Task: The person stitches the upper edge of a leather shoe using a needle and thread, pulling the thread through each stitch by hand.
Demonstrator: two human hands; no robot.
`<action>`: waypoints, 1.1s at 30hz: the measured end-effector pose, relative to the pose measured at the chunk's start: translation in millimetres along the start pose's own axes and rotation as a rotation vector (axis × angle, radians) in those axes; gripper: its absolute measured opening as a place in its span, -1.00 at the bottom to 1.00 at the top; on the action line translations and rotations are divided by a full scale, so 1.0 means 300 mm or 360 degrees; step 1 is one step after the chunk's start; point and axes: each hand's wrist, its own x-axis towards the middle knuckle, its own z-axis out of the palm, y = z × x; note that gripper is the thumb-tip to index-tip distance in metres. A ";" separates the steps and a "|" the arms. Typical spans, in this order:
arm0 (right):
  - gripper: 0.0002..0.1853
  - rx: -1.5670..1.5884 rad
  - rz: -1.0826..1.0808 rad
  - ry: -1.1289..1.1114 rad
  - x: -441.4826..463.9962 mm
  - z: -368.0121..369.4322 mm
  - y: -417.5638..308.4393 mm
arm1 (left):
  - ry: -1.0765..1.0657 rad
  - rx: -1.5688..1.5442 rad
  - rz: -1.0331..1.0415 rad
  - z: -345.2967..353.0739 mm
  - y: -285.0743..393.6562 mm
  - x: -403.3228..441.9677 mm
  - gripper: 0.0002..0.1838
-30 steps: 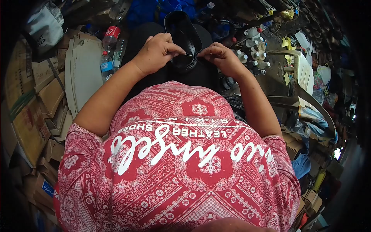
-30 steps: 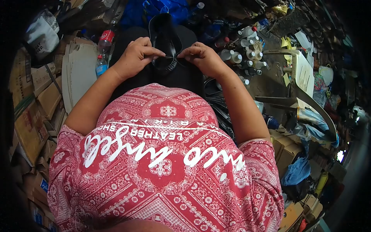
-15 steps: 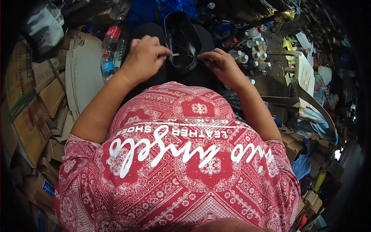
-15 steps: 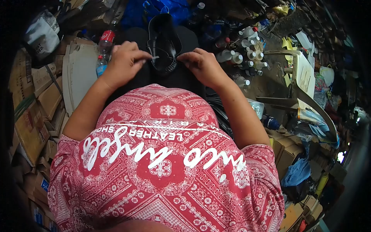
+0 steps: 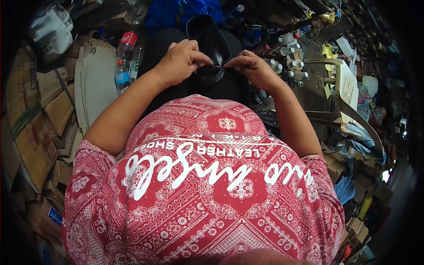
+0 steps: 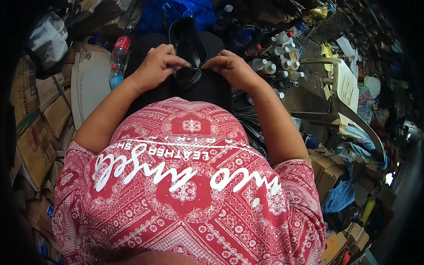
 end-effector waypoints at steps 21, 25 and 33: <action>-0.70 0.0327 0.0077 -0.0074 0.019 0.004 0.045 | -0.0086 -0.0212 -0.0011 0.041 -0.019 0.034 -0.84; -0.72 0.0323 0.0040 -0.0120 0.039 -0.003 0.057 | -0.0162 -0.0330 0.0121 0.053 -0.065 0.076 -0.84; -0.73 0.0090 -0.0026 -0.0015 0.003 0.010 0.002 | -0.0026 0.0123 0.0316 0.008 0.032 0.042 -0.87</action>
